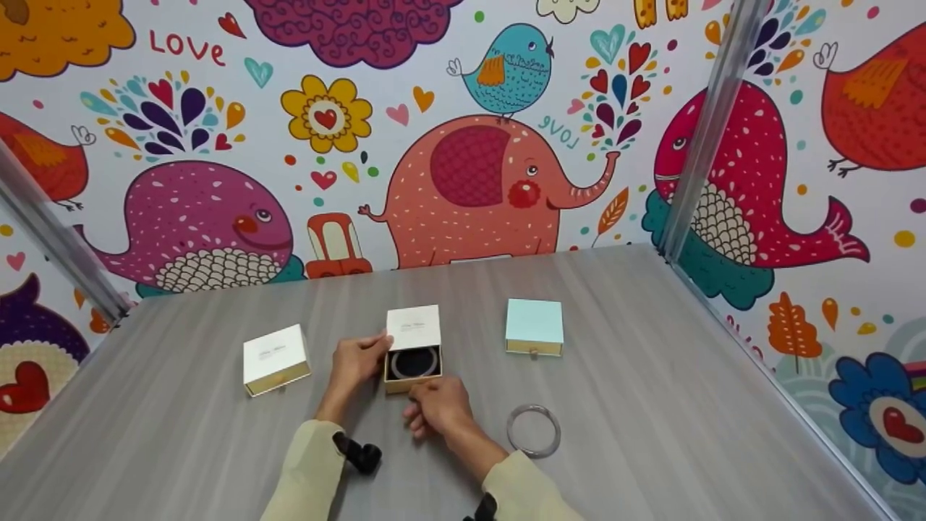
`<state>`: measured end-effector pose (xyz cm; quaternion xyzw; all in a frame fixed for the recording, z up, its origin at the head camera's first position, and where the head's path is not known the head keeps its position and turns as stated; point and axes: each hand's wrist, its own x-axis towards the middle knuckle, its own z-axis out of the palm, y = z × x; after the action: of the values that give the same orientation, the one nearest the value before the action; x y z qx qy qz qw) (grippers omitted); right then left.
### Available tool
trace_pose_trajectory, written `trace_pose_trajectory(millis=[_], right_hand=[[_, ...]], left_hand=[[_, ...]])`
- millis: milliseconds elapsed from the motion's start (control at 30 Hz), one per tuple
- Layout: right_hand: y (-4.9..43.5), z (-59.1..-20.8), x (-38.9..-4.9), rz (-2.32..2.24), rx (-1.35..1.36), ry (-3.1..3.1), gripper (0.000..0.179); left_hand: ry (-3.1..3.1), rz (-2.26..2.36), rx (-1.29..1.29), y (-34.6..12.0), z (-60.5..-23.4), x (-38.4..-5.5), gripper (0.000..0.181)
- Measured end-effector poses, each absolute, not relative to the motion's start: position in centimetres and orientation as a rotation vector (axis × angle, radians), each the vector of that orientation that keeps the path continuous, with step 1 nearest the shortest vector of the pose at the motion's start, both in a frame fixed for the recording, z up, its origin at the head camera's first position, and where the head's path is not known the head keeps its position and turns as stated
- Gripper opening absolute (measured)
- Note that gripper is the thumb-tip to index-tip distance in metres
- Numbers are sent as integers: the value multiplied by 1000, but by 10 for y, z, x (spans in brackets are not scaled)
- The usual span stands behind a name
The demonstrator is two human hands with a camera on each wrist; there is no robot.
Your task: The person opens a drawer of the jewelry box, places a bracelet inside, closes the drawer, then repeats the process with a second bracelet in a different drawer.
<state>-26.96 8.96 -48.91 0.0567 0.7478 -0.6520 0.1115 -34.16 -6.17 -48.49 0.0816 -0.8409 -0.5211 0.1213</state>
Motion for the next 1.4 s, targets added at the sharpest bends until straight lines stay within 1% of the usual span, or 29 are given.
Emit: trace_pose_trajectory(millis=[400,733,1400], right_hand=[[89,-491,-277,-1903,179,2232,21],[88,-492,-279,-1904,166,2270,21],[83,-493,-292,-1920,223,2282,19]], left_hand=[[-2456,-1519,241,-62,-486,-343,19],[-2467,-1520,228,-63,-489,-345,21],[-2453,-1544,201,-64,-489,-345,20]])
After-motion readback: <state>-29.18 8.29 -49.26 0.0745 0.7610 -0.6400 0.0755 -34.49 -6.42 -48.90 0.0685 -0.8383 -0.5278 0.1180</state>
